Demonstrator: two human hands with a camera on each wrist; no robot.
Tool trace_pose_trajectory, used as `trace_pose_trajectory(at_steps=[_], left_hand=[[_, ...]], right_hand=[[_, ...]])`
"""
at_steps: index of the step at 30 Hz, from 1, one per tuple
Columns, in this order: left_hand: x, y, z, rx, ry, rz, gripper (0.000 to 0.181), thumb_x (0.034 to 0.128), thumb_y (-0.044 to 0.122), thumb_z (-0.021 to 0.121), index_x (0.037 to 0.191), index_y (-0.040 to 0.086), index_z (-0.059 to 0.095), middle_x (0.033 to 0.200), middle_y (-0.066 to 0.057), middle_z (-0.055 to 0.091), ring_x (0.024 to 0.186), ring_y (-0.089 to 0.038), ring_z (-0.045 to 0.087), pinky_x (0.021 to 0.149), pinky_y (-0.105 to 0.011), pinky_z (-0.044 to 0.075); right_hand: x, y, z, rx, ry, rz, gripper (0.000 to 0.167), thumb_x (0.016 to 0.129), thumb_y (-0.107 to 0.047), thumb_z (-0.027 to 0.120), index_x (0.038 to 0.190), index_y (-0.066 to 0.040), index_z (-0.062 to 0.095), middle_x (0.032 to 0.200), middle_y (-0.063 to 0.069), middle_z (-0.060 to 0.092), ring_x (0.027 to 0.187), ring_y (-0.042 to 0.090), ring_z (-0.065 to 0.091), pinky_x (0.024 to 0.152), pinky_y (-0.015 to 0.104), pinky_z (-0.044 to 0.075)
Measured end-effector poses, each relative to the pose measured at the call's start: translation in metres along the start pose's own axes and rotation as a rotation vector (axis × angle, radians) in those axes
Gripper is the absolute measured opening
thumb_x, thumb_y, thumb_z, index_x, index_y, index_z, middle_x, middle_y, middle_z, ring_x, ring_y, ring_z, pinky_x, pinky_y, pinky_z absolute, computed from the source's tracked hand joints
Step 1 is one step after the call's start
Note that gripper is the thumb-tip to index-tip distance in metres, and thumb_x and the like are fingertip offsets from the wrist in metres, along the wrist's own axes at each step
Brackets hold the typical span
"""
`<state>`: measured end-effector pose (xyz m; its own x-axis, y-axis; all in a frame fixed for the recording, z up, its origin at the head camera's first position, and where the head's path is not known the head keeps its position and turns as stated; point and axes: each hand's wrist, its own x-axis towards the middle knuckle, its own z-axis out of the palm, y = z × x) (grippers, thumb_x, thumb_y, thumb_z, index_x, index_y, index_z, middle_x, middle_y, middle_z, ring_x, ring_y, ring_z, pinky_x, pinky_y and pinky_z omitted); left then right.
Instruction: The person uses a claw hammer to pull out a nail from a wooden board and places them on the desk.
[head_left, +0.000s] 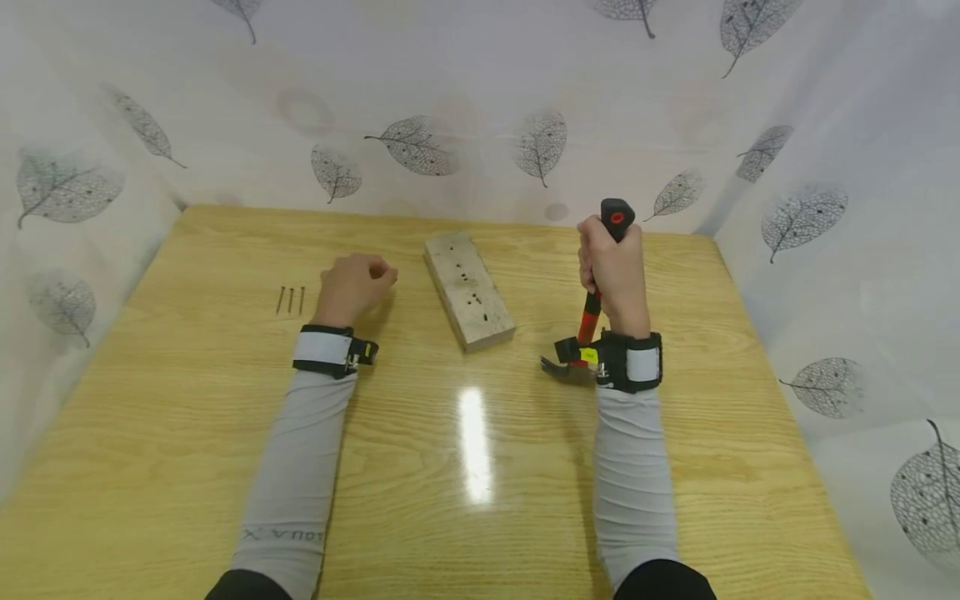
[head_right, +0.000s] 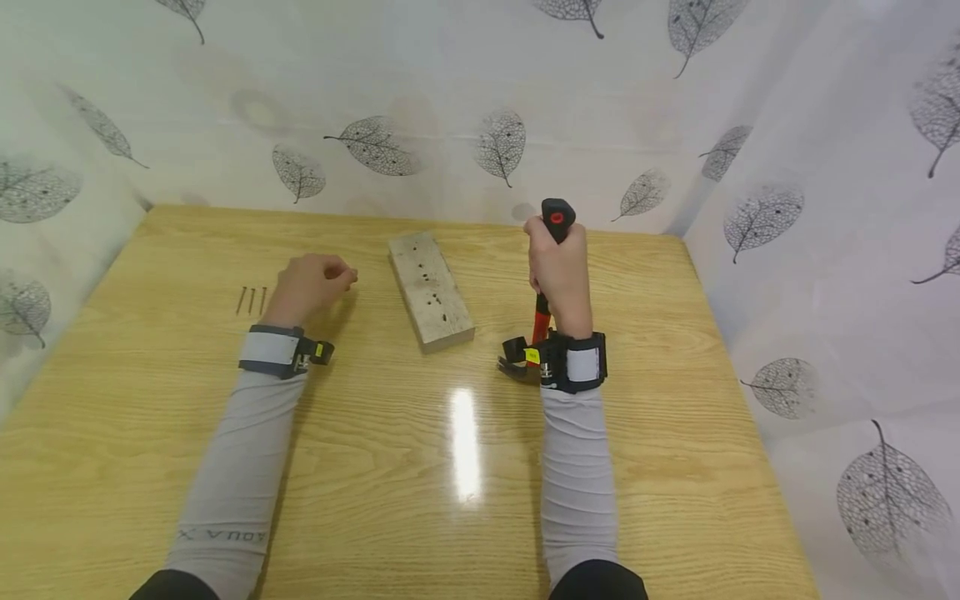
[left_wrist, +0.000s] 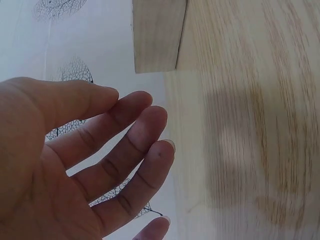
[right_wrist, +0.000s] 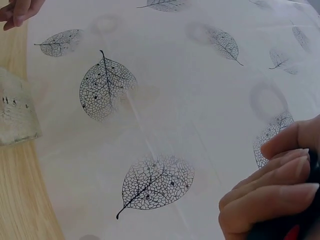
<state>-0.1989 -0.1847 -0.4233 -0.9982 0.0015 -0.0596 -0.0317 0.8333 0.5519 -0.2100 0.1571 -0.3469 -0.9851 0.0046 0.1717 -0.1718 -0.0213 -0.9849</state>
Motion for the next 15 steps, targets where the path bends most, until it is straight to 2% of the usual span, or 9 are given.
trace_pose_trajectory(at_steps=[5,9,11,15], left_hand=[[0.001,0.005,0.003,0.002,-0.008,-0.001,0.034,0.105,0.031,0.053,0.119,0.007,0.072,0.123,-0.017,0.07,0.114,-0.038,0.062,0.106,-0.066,0.033],[0.001,0.008,0.006,-0.004,0.0,0.002,0.035,0.1044,0.034,0.054,0.119,0.007,0.072,0.12,-0.015,0.072,0.113,-0.037,0.062,0.105,-0.065,0.033],[0.001,0.008,0.007,-0.009,0.008,0.008,0.035,0.1038,0.035,0.055,0.118,0.008,0.072,0.117,-0.014,0.073,0.11,-0.036,0.063,0.104,-0.064,0.033],[0.001,0.009,0.008,-0.016,0.021,0.008,0.034,0.1027,0.035,0.057,0.117,0.009,0.073,0.115,-0.012,0.074,0.108,-0.034,0.064,0.103,-0.062,0.035]], right_hand=[[0.003,0.005,-0.002,-0.098,0.065,-0.04,0.024,0.099,-0.02,0.062,0.08,-0.009,0.053,0.05,-0.004,0.045,0.035,0.01,0.042,0.035,0.025,0.038],[0.009,0.014,-0.005,-0.189,0.086,-0.055,0.013,0.099,-0.023,0.064,0.1,-0.011,0.058,0.062,-0.004,0.051,0.05,0.013,0.051,0.054,0.028,0.047],[0.013,0.02,-0.006,-0.213,0.058,-0.042,0.019,0.099,-0.021,0.061,0.114,-0.011,0.059,0.072,-0.003,0.054,0.059,0.015,0.053,0.063,0.029,0.047],[0.018,0.032,-0.007,-0.239,-0.011,0.005,0.041,0.099,-0.014,0.055,0.139,-0.007,0.049,0.095,0.0,0.057,0.079,0.014,0.055,0.079,0.032,0.048]])
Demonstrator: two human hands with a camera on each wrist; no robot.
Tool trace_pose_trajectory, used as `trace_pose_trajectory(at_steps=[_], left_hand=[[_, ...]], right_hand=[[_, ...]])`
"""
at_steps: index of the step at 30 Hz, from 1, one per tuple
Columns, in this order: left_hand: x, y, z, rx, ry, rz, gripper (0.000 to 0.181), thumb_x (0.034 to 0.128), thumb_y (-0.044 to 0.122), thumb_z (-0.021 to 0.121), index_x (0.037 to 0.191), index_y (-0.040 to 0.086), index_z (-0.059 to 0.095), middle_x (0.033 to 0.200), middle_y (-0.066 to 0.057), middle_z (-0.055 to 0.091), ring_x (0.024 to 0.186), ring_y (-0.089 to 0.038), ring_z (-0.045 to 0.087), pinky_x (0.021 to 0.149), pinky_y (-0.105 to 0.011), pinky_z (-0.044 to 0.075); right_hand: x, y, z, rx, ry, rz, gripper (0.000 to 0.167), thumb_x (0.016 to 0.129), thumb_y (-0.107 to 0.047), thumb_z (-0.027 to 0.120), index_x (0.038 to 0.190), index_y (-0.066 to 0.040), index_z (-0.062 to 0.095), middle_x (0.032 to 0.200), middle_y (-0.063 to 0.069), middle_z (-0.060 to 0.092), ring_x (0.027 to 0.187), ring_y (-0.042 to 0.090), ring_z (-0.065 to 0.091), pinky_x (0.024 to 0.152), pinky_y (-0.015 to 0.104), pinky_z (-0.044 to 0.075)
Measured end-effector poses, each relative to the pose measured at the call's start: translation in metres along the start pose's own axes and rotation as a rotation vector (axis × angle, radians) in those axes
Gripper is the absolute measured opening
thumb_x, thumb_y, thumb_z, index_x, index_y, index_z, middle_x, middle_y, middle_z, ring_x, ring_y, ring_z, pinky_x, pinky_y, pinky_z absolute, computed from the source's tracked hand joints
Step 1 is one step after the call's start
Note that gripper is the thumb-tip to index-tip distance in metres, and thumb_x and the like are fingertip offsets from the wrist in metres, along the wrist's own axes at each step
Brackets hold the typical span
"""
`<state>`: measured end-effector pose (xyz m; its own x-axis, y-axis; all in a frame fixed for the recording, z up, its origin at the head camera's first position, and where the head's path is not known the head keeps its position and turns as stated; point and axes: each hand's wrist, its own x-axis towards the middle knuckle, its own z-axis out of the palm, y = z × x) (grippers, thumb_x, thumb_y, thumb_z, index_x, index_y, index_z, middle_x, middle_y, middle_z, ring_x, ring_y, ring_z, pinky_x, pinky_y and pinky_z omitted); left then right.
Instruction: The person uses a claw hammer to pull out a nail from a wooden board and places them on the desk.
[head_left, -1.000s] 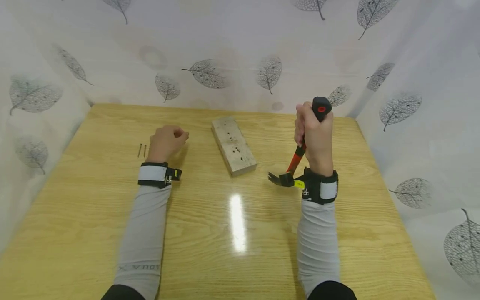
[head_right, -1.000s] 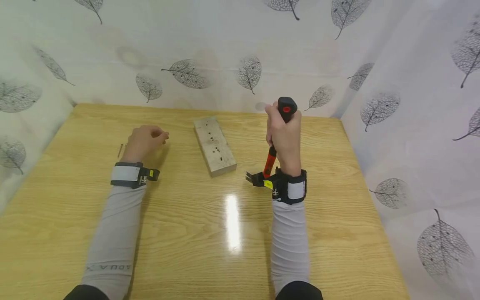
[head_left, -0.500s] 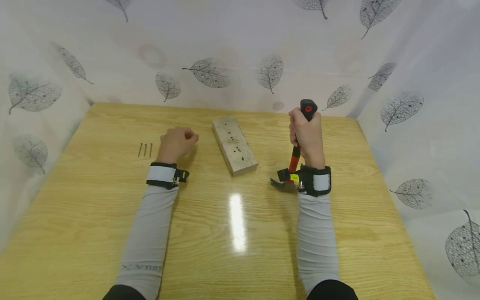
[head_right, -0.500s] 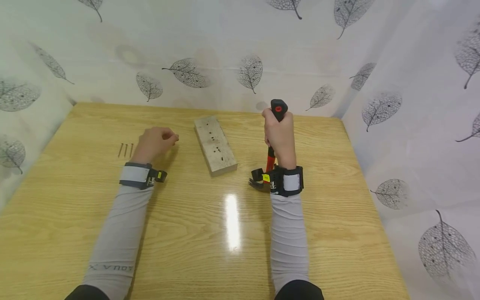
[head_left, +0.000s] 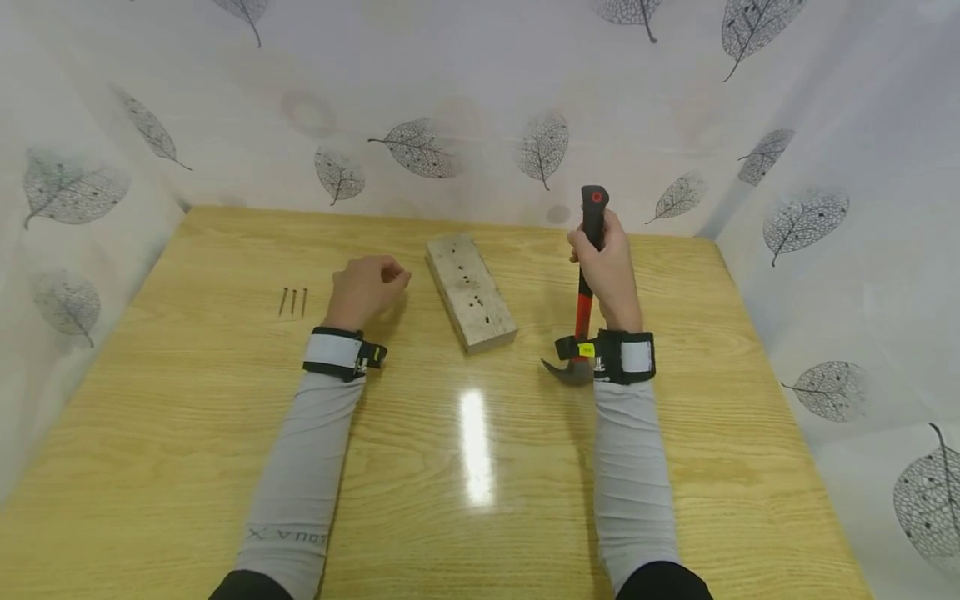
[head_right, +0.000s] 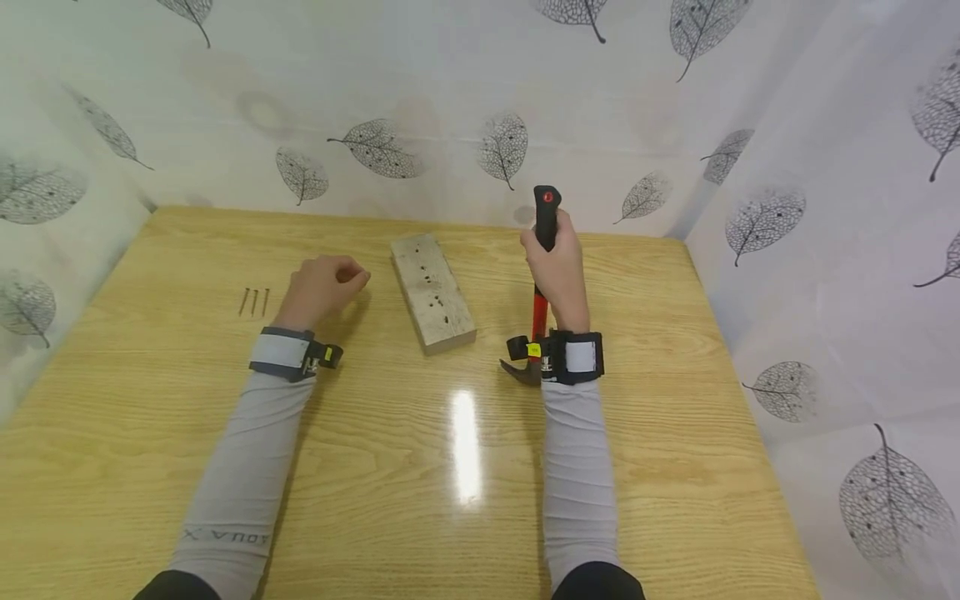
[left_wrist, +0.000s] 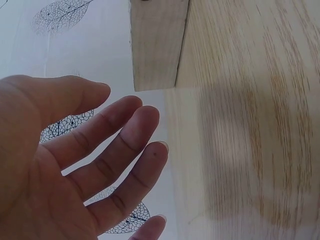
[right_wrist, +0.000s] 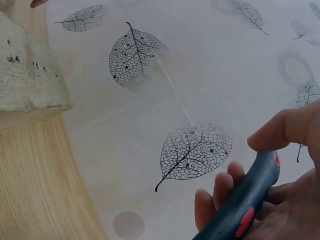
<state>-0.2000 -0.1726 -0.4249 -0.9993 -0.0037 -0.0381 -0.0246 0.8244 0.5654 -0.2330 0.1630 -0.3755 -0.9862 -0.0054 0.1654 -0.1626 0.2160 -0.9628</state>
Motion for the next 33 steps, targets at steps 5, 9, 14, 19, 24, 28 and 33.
trace_pose_trajectory(at_steps=[5,9,14,19,24,28,33], left_hand=[[0.001,0.002,0.001,0.0,0.017,0.0,0.031,0.1024,0.033,0.058,0.115,0.01,0.073,0.114,-0.012,0.073,0.108,-0.034,0.064,0.101,-0.06,0.036],[0.0,0.001,0.004,-0.006,0.031,0.006,0.029,0.1021,0.032,0.058,0.114,0.009,0.073,0.113,-0.013,0.074,0.107,-0.034,0.065,0.1,-0.059,0.038],[0.001,0.0,0.007,-0.007,0.023,0.01,0.029,0.1022,0.031,0.059,0.114,0.009,0.073,0.115,-0.012,0.073,0.108,-0.033,0.065,0.1,-0.059,0.04],[0.002,0.001,0.008,-0.002,0.011,0.018,0.029,0.1025,0.031,0.058,0.115,0.009,0.072,0.116,-0.013,0.073,0.109,-0.034,0.065,0.1,-0.06,0.04],[0.001,0.004,0.008,-0.004,0.0,0.026,0.029,0.1025,0.03,0.058,0.115,0.008,0.072,0.115,-0.013,0.072,0.108,-0.034,0.064,0.1,-0.059,0.039],[0.001,0.004,0.009,-0.008,-0.012,0.032,0.029,0.1027,0.029,0.056,0.115,0.007,0.071,0.113,-0.014,0.073,0.106,-0.035,0.064,0.101,-0.06,0.039],[0.003,0.003,0.015,-0.013,-0.022,0.041,0.031,0.1029,0.029,0.055,0.117,0.007,0.071,0.111,-0.015,0.073,0.104,-0.035,0.066,0.101,-0.06,0.041]], right_hand=[[0.006,0.014,0.0,0.016,-0.039,0.073,0.064,0.098,-0.009,0.052,0.158,-0.013,0.032,0.13,0.008,0.052,0.099,0.015,0.057,0.098,0.043,0.05],[0.01,0.032,0.0,0.064,-0.072,0.172,0.074,0.098,-0.009,0.051,0.164,-0.021,0.018,0.146,0.01,0.042,0.112,0.019,0.058,0.104,0.042,0.043],[0.012,0.05,0.0,0.068,-0.119,0.255,0.075,0.099,-0.011,0.05,0.164,-0.019,0.014,0.157,0.013,0.034,0.128,0.029,0.048,0.106,0.042,0.033],[0.015,0.064,0.0,0.056,-0.166,0.343,0.069,0.101,-0.014,0.048,0.163,-0.008,0.016,0.167,0.012,0.022,0.149,0.029,0.024,0.122,0.046,0.023],[0.015,0.073,0.0,0.122,-0.194,0.415,0.067,0.104,-0.012,0.045,0.163,-0.006,0.014,0.17,0.013,0.012,0.157,0.027,0.011,0.127,0.043,0.015],[0.016,0.076,0.001,0.129,-0.188,0.434,0.065,0.104,-0.011,0.043,0.162,-0.004,0.017,0.17,0.013,0.013,0.156,0.027,0.014,0.127,0.042,0.018],[0.016,0.078,-0.002,-0.014,-0.185,0.418,0.061,0.105,-0.018,0.042,0.161,-0.005,0.022,0.168,0.013,0.022,0.154,0.028,0.021,0.126,0.042,0.021]])
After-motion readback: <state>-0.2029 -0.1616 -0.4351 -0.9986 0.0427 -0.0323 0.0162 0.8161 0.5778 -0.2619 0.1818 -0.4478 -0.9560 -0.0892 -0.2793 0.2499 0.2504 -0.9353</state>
